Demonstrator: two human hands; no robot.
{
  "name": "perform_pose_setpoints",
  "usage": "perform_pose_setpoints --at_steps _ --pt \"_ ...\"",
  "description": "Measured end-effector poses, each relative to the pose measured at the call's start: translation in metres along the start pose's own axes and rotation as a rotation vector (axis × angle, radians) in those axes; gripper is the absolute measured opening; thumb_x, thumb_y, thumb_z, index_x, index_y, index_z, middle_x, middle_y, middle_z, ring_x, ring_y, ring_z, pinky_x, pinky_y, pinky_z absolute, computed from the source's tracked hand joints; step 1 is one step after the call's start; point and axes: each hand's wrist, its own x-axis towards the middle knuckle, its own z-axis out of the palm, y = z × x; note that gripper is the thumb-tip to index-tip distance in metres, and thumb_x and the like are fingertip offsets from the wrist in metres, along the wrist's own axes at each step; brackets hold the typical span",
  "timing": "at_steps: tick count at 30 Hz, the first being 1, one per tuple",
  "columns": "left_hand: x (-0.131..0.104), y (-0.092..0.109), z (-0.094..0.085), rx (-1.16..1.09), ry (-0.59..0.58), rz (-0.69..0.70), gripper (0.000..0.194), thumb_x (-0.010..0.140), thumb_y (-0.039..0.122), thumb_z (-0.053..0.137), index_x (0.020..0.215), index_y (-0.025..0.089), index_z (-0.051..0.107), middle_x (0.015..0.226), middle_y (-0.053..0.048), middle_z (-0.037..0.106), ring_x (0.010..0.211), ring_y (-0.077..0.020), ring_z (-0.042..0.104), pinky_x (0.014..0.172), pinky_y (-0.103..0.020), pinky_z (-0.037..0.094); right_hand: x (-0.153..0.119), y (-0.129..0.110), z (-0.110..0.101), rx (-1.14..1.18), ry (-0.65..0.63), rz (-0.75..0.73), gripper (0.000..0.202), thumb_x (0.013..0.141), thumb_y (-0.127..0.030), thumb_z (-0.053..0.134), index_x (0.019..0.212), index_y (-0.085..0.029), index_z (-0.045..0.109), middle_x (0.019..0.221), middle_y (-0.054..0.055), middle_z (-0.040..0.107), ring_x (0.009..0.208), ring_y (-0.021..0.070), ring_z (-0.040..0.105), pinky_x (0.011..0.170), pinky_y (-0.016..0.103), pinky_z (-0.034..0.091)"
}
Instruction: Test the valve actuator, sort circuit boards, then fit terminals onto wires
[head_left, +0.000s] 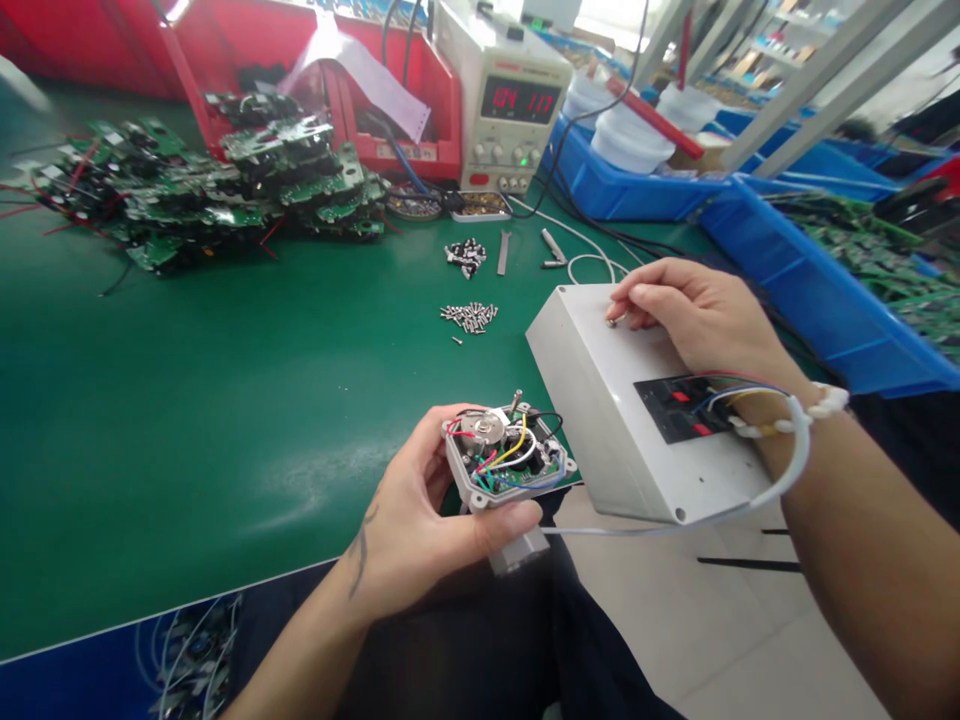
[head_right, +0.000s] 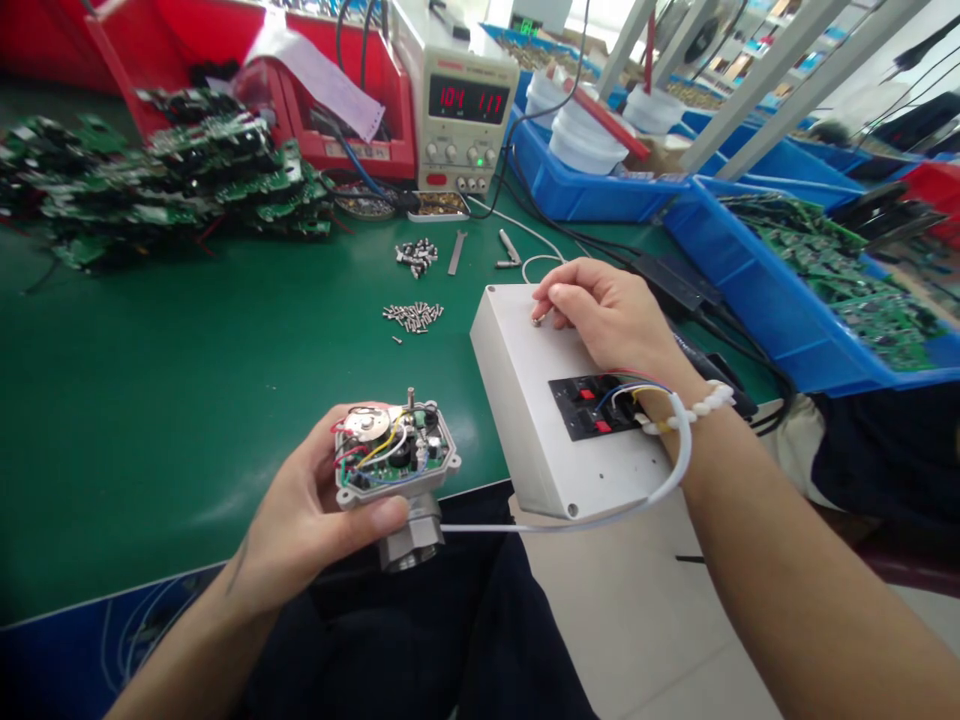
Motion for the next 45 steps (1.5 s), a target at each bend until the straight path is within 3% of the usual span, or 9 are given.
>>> perform_pose_setpoints --at_steps 3,9,14,17,20,24,32,45 --pt "-0.001 -0.001 -0.001 0.003 0.002 0.006 0.047 0.064 0.022 0.084 0.105 0.026 0.061 0.098 0.000 0.072 0.091 -0.0187 0.070 0.080 -0.022 0.054 0.002 -0.003 0.001 0.060 0.001 0.039 0.027 0.088 -0.001 0.044 0.073 -0.016 0.061 0.068 0.002 0.066 0.057 0.0081 0.053 0.058 0.022 0.040" --pt "-0.002 -0.002 -0.003 -0.005 -0.031 0.068 0.050 0.064 0.020 0.084 0.108 0.026 0.060 0.100 0.001 0.072 0.091 -0.0177 0.069 0.080 -0.021 0.054 0.002 -0.007 0.000 0.067 -0.006 0.067 0.029 0.091 0.001 0.041 0.074 -0.015 0.059 0.069 0.001 0.065 0.057 0.0064 0.052 0.058 0.020 0.040" --pt "-0.003 -0.006 -0.006 -0.073 -0.106 0.096 0.051 0.068 0.014 0.082 0.111 0.029 0.059 0.102 0.005 0.071 0.094 -0.0112 0.068 0.080 -0.013 0.050 -0.001 -0.005 -0.003 -0.077 -0.030 0.018 0.031 0.096 -0.019 0.047 0.070 -0.016 0.063 0.069 0.002 0.063 0.061 0.0093 0.051 0.062 0.023 0.041" --pt "-0.001 -0.011 -0.008 -0.175 -0.121 0.091 0.042 0.074 0.022 0.078 0.112 0.027 0.060 0.106 0.002 0.071 0.095 -0.0127 0.068 0.081 -0.015 0.051 -0.003 -0.001 -0.005 -0.122 -0.053 -0.016 0.019 0.087 -0.032 0.061 0.075 -0.018 0.065 0.074 0.002 0.065 0.065 0.0122 0.053 0.064 0.026 0.041" --pt "0.005 -0.013 -0.010 -0.245 -0.070 0.047 0.038 0.081 0.037 0.071 0.113 0.019 0.060 0.106 -0.006 0.071 0.092 -0.0181 0.069 0.077 -0.023 0.054 -0.002 0.001 -0.005 -0.113 -0.062 -0.013 0.019 0.075 -0.037 0.071 0.080 -0.020 0.066 0.077 0.001 0.065 0.067 0.0154 0.055 0.063 0.029 0.041" --pt "0.012 -0.010 -0.009 -0.325 0.009 -0.047 0.049 0.083 0.048 0.064 0.115 0.012 0.058 0.099 -0.012 0.073 0.079 -0.0226 0.071 0.065 -0.030 0.057 -0.001 0.002 -0.004 -0.131 -0.051 -0.003 0.019 0.074 -0.039 0.070 0.079 -0.021 0.067 0.078 0.001 0.066 0.069 0.0178 0.056 0.065 0.033 0.044" --pt "0.012 -0.005 -0.008 -0.369 0.059 -0.076 0.047 0.083 0.048 0.063 0.113 0.012 0.060 0.095 -0.013 0.074 0.080 -0.0273 0.072 0.060 -0.033 0.059 -0.003 -0.003 -0.003 -0.165 -0.020 0.008 0.019 0.078 -0.040 0.067 0.077 -0.021 0.067 0.077 0.006 0.067 0.072 0.0240 0.060 0.072 0.041 0.047" --pt "0.013 -0.005 -0.007 -0.385 0.065 -0.093 0.047 0.083 0.048 0.064 0.113 0.013 0.059 0.094 -0.012 0.074 0.079 -0.0270 0.072 0.061 -0.033 0.059 -0.005 -0.001 -0.003 -0.175 -0.005 0.005 0.020 0.079 -0.043 0.067 0.078 -0.022 0.067 0.077 0.005 0.067 0.073 0.0244 0.062 0.072 0.039 0.048"
